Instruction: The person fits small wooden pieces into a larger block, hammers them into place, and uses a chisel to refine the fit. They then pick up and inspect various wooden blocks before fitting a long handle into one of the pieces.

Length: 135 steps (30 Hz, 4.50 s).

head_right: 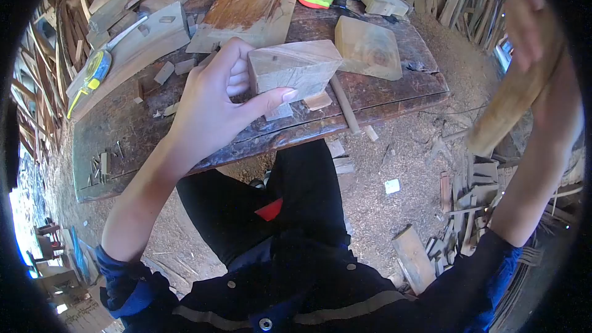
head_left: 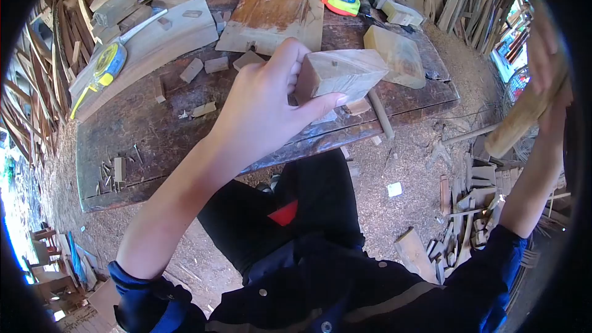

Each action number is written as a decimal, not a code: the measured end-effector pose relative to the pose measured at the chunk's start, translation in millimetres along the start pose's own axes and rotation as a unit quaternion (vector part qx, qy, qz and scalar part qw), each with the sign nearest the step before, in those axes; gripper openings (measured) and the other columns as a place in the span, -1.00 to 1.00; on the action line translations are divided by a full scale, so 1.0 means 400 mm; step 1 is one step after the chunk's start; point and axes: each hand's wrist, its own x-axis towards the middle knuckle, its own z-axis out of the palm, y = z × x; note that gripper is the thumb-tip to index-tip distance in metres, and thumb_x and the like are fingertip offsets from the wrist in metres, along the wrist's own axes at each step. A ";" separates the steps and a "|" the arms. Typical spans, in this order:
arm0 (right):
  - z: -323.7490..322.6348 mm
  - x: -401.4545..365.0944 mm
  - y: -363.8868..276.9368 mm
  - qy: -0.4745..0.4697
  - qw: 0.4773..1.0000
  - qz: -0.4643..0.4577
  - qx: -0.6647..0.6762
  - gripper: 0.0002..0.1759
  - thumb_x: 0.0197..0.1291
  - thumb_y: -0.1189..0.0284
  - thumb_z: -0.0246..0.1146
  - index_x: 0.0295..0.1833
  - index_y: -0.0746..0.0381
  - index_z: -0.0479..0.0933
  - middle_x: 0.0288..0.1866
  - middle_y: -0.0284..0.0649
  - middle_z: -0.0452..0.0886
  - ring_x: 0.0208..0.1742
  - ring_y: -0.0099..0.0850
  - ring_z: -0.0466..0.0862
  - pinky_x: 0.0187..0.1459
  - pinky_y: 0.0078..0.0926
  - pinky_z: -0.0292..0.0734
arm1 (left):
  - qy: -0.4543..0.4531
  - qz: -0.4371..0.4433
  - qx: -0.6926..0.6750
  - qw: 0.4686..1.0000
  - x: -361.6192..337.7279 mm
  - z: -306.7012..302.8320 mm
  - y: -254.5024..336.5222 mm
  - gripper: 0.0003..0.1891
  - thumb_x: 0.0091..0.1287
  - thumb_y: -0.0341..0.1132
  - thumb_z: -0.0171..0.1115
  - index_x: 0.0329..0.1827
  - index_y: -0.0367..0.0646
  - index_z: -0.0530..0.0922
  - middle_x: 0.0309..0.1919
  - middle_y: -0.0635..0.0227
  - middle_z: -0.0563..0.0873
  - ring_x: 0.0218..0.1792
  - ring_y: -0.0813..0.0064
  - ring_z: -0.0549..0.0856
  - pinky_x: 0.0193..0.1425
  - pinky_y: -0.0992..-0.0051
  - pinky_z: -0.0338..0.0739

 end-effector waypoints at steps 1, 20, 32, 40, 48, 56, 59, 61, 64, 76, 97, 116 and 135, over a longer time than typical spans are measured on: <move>-0.007 0.008 0.006 0.024 0.999 -0.007 0.031 -0.49 0.67 0.02 0.05 0.37 0.22 0.48 -0.37 -0.47 0.50 -0.56 -0.71 0.38 -0.56 -0.69 0.25 | 0.001 0.005 0.005 1.000 0.001 0.001 0.001 -0.51 0.27 -0.17 0.66 -0.09 -0.23 0.47 -0.49 0.29 0.71 -0.45 0.45 0.77 -0.28 0.43 0.69; -0.101 0.062 0.099 -0.233 0.968 -0.047 0.084 -0.39 0.68 0.04 0.01 0.55 0.24 0.41 -0.22 -0.37 0.59 -0.31 -0.59 0.55 -0.18 -0.49 0.54 | -0.018 -0.031 0.001 0.999 -0.002 -0.002 0.013 -0.53 0.29 -0.25 0.64 -0.05 -0.24 0.45 -0.30 0.22 0.76 -0.28 0.44 0.79 -0.12 0.43 0.71; -0.024 0.020 0.022 -0.169 0.984 0.047 -0.044 -0.47 0.68 0.10 0.07 0.50 0.23 0.44 -0.32 -0.37 0.62 -0.51 -0.61 0.57 -0.53 -0.80 0.45 | -0.049 -0.069 0.002 0.996 -0.002 -0.014 0.030 -0.54 0.35 -0.36 0.60 0.08 -0.30 0.45 0.00 0.00 0.84 0.09 0.29 0.86 0.22 0.31 0.78; 0.112 -0.056 0.014 -0.097 0.988 0.094 0.073 -0.55 0.70 0.15 0.04 0.43 0.23 0.45 -0.33 -0.38 0.63 -0.42 -0.58 0.65 -0.44 -0.74 0.55 | -0.054 -0.084 0.010 0.995 -0.001 -0.016 0.036 -0.55 0.34 -0.37 0.60 0.06 -0.29 0.45 0.01 -0.01 0.85 0.10 0.29 0.86 0.22 0.30 0.78; 0.041 -0.032 -0.016 -0.176 0.979 0.076 -0.071 -0.49 0.64 0.04 0.11 0.32 0.26 0.54 -0.39 -0.42 0.52 -0.52 -0.64 0.47 -0.53 -0.64 0.37 | -0.048 -0.066 0.018 0.997 -0.004 -0.012 0.027 -0.55 0.34 -0.36 0.60 0.08 -0.28 0.45 0.01 -0.02 0.85 0.11 0.29 0.85 0.24 0.30 0.77; 0.121 -0.067 -0.050 -0.082 0.988 0.130 -0.022 -0.51 0.69 -0.01 0.03 0.27 0.18 0.54 -0.38 -0.41 0.60 -0.55 -0.73 0.50 -0.54 -0.73 0.39 | -0.053 -0.081 0.006 0.995 -0.002 -0.014 0.033 -0.53 0.34 -0.35 0.60 0.09 -0.29 0.45 0.02 -0.03 0.84 0.12 0.26 0.85 0.24 0.30 0.77; 0.130 -0.075 0.011 -0.425 0.899 0.092 -0.053 -0.54 0.63 0.03 0.11 0.19 0.24 0.47 -0.50 -0.51 0.42 -0.64 -0.74 0.35 -0.64 -0.73 0.24 | -0.056 -0.089 0.014 0.994 -0.008 -0.019 0.047 -0.53 0.34 -0.35 0.60 0.09 -0.29 0.44 0.02 -0.02 0.84 0.11 0.28 0.86 0.23 0.32 0.77; 0.092 -0.038 0.040 -0.402 0.915 -0.004 -0.040 -0.63 0.66 0.09 0.12 0.24 0.15 0.54 -0.52 -0.50 0.42 -0.66 -0.73 0.36 -0.65 -0.71 0.23 | -0.053 -0.084 0.015 0.995 -0.003 -0.019 0.044 -0.52 0.34 -0.36 0.60 0.10 -0.29 0.44 0.01 -0.01 0.85 0.10 0.29 0.86 0.22 0.33 0.78; 0.061 -0.016 0.035 -0.225 0.974 -0.007 -0.027 -0.38 0.67 -0.08 -0.03 0.45 0.21 0.41 -0.47 -0.48 0.46 -0.67 -0.72 0.36 -0.71 -0.70 0.22 | -0.053 -0.084 0.004 0.995 -0.002 -0.015 0.032 -0.52 0.34 -0.36 0.60 0.10 -0.30 0.44 -0.01 0.00 0.85 0.09 0.31 0.86 0.20 0.34 0.78; 0.121 -0.031 0.083 -0.366 0.897 -0.205 -0.137 -0.53 0.62 0.08 0.10 0.30 0.25 0.50 -0.34 -0.37 0.56 -0.51 -0.64 0.52 -0.55 -0.61 0.40 | 0.015 -0.015 -0.004 1.000 -0.001 0.013 -0.002 -0.46 0.24 -0.14 0.68 -0.04 -0.24 0.47 -0.46 0.27 0.74 -0.45 0.47 0.79 -0.31 0.49 0.69; 0.085 0.012 0.024 -0.196 0.972 -0.094 0.091 -0.46 0.66 -0.04 0.00 0.29 0.22 0.48 -0.50 -0.48 0.44 -0.63 -0.76 0.40 -0.67 -0.72 0.28 | -0.058 -0.113 0.012 0.992 -0.003 -0.014 0.046 -0.53 0.36 -0.37 0.58 0.12 -0.31 0.44 -0.01 0.06 0.85 0.06 0.39 0.85 0.14 0.41 0.78; 0.123 -0.052 0.053 -0.326 0.939 -0.078 -0.080 -0.55 0.65 0.03 0.04 0.18 0.22 0.49 -0.45 -0.31 0.53 -0.59 -0.47 0.54 -0.54 -0.42 0.37 | -0.006 -0.051 -0.004 0.999 -0.006 0.009 0.012 -0.42 0.29 -0.06 0.64 0.06 -0.25 0.46 -0.31 0.13 0.84 -0.32 0.35 0.88 -0.21 0.41 0.77; 0.066 -0.012 0.200 -0.100 0.925 -0.098 -0.353 -0.58 0.62 0.04 0.17 0.26 0.15 0.55 -0.34 -0.19 0.68 -0.44 -0.35 0.66 -0.38 -0.29 0.49 | -0.023 -0.073 -0.062 0.995 -0.006 0.005 0.036 -0.48 0.35 -0.24 0.62 0.08 -0.27 0.41 -0.22 0.01 0.86 -0.09 0.31 0.91 -0.08 0.40 0.80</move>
